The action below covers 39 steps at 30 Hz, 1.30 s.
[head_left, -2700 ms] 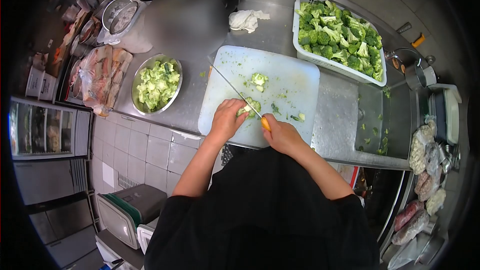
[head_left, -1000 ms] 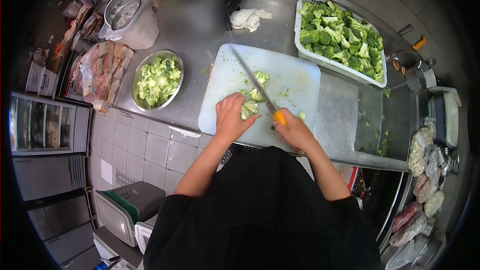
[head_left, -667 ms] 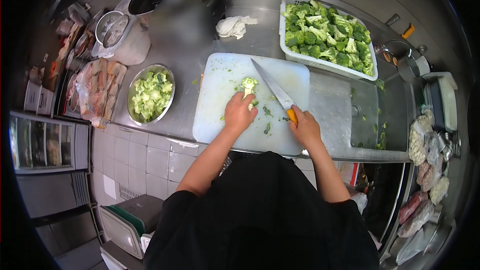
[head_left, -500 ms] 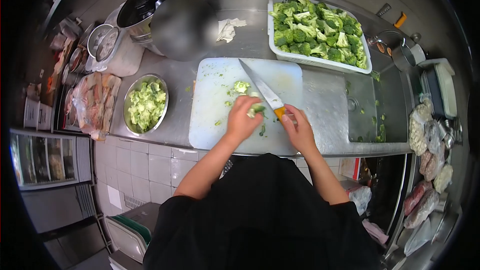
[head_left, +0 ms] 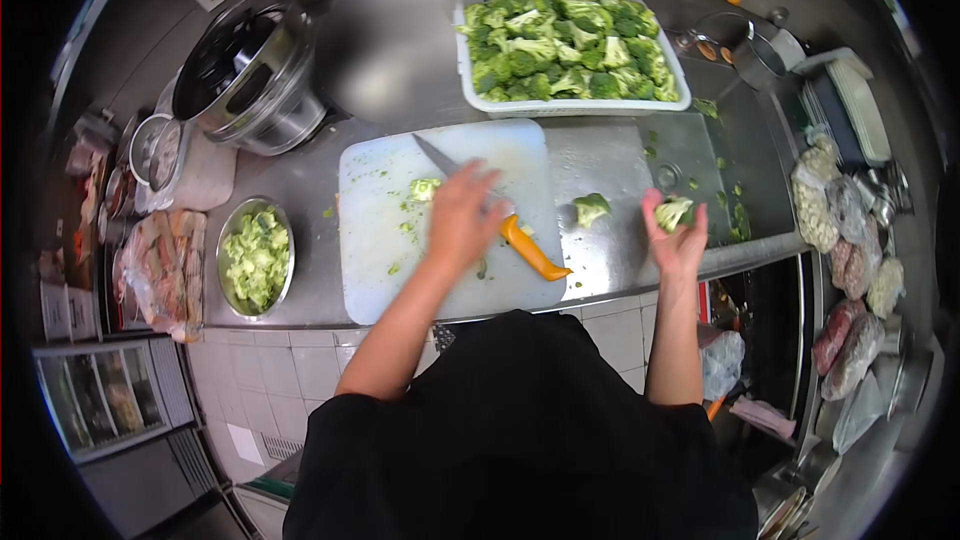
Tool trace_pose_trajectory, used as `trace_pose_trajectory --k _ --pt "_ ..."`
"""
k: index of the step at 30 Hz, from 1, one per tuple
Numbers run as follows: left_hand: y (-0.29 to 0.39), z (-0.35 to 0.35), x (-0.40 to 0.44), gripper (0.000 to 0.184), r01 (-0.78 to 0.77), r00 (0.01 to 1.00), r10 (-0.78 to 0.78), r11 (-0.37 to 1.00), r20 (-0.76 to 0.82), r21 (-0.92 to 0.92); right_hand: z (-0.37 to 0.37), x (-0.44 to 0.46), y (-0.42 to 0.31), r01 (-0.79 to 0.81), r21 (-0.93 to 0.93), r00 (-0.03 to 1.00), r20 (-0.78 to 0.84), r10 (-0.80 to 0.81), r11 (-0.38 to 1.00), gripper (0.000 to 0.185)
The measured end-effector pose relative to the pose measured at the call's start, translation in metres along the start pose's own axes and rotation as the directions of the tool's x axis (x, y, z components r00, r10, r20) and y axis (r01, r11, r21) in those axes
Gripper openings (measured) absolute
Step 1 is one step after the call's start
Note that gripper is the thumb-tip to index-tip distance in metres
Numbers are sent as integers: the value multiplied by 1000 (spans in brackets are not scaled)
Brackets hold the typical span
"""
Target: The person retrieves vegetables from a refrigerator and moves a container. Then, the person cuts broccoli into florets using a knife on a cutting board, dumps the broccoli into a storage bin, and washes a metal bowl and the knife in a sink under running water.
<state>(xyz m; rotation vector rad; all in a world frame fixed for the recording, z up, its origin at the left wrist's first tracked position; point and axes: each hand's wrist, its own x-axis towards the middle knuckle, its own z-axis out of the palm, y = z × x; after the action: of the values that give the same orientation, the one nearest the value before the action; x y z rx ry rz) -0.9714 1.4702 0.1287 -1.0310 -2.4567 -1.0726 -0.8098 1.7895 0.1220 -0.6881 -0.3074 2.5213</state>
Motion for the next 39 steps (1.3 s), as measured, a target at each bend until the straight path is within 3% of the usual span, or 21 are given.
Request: trace_pose_trajectory --k 1,2,3,4,5,6,8,11,12,14,17,19,20,21,22,23,25,27,29,34,39 --pt "-18 -5 0 46 86 996 -83 987 -29 136 4 3 -16 163 -84 983 -76 -169 983 64" --pt "-36 -10 -3 48 133 991 -130 963 -25 235 -3 11 -30 180 -78 979 -82 -187 981 64" --pt "-50 -13 -8 49 183 983 -182 925 -33 334 -17 25 -40 212 -282 929 -240 -282 936 66" --pt "-64 -13 -12 49 174 984 -174 929 -29 327 -30 36 -46 196 -475 842 -368 -396 858 68" --pt "-74 -12 -16 51 244 962 -270 914 37 326 -39 37 -42 206 -473 837 -369 -405 857 68" --pt "-81 -9 -19 52 311 926 -362 891 105 330 -51 35 -33 245 -695 842 -193 -504 675 67" --pt "-83 -5 -24 52 304 939 -338 906 69 295 -59 32 -6 272 -923 852 99 -514 273 65" --pt "-68 -8 -27 50 357 927 -373 908 34 218 -36 25 48 321 -868 796 464 -389 -380 67" --pt "-61 -9 -28 49 407 906 -420 897 46 170 -28 27 58 325 -866 795 467 -387 -380 67" --pt "-47 -10 -30 49 429 901 -432 900 28 73 -14 40 68 372 -740 804 558 -203 -560 69" --pt "-35 -15 -37 48 448 894 -448 892 13 -59 -18 80 61 310 -655 746 617 -250 -689 67" --pt "-20 -26 -39 44 559 828 -548 792 118 -245 -15 91 38 272 -688 714 613 -338 -673 62" --pt "-25 -26 -42 44 558 828 -549 792 113 -245 -11 92 28 301 -716 626 647 -435 -630 59" --pt "-33 -24 -45 41 581 799 -577 674 166 -456 -9 94 24 335 -737 530 663 -528 -587 57" --pt "-36 -24 -54 39 586 764 -604 502 227 -636 -2 84 26 341 -731 540 666 -514 -591 57" --pt "-38 -27 -59 39 593 753 -619 493 223 -636 9 66 28 373 -780 615 613 -496 -502 49" --pt "-42 -40 -66 38 535 638 -668 27 382 -845 17 39 52 407 -819 702 563 -436 -404 42" --pt "-52 -43 -77 40 507 597 -712 -22 370 -862 16 13 87 558 -749 724 650 -231 -357 22" --pt "-63 -51 -85 42 457 608 -630 -222 484 -861 29 -23 132 622 -753 760 647 -66 -217 11" --pt "-72 -68 -100 40 436 638 -624 -192 452 -879 52 -75 205 678 -698 732 613 297 -230 11" --pt "-91 -97 -140 38 422 604 -730 -47 320 -905 52 -84 236 707 -644 707 656 265 -292 13"
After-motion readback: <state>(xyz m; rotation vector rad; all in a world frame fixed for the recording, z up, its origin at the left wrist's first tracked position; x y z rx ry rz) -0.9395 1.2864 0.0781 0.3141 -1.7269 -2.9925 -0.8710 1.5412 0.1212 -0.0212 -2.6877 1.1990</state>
